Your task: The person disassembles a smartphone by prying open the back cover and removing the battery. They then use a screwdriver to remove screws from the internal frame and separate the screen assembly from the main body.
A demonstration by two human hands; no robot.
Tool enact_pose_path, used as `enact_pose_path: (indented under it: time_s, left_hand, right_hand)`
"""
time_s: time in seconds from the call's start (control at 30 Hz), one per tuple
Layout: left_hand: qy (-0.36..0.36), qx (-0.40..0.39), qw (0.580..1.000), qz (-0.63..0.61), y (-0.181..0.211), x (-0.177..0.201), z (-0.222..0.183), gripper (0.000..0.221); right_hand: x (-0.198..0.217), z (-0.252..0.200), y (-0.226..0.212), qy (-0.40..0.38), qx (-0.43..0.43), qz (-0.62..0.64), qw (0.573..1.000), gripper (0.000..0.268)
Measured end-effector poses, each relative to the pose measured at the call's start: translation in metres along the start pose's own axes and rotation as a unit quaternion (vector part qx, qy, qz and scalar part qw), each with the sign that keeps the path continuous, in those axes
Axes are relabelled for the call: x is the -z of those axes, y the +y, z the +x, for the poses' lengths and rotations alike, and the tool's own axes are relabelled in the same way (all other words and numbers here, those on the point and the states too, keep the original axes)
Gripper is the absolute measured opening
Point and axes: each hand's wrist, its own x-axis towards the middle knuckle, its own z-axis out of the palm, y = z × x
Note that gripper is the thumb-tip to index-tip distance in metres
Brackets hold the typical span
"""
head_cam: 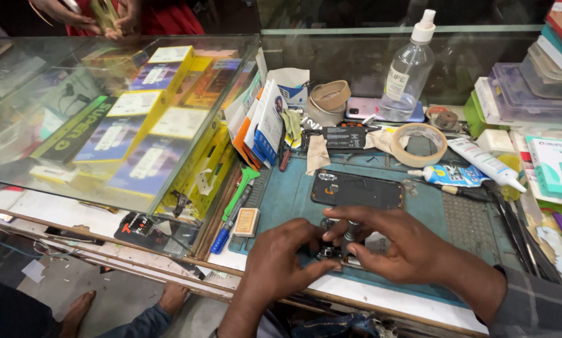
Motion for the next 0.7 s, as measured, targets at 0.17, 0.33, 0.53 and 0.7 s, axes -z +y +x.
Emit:
enact_pose_path:
  time_s: [0.17, 0.33, 0.53, 0.7]
  left_hand:
    - [0.03, -0.04, 0.999, -0.006, 0.0019, -0.0015, -0.0038, 0.042]
    - [0.003, 0.011, 1.0, 0.001, 0.0037, -0.0023, -0.0032, 0.04]
    - [0.01, 0.004, 1.0, 0.005, 0.0061, -0.0036, -0.0026, 0.036]
    - [-0.01, 0.026, 0.999, 0.015, 0.0052, -0.0037, -0.0027, 0.035]
  right_hand:
    - [-0.0005, 0.0026, 0.0035, 0.025, 0.069, -0.069, 0.995, 0.061]
    - [0.0021, 0.0018, 0.0071, 0.045, 0.122, -0.089, 0.988, 0.06]
    - [0.0026, 0.0019, 0.0074, 0.03, 0.126, -0.068, 0.989, 0.048]
    - [0.0019, -0.0008, 0.0047, 0.021, 0.109, -0.057, 0.992, 0.059]
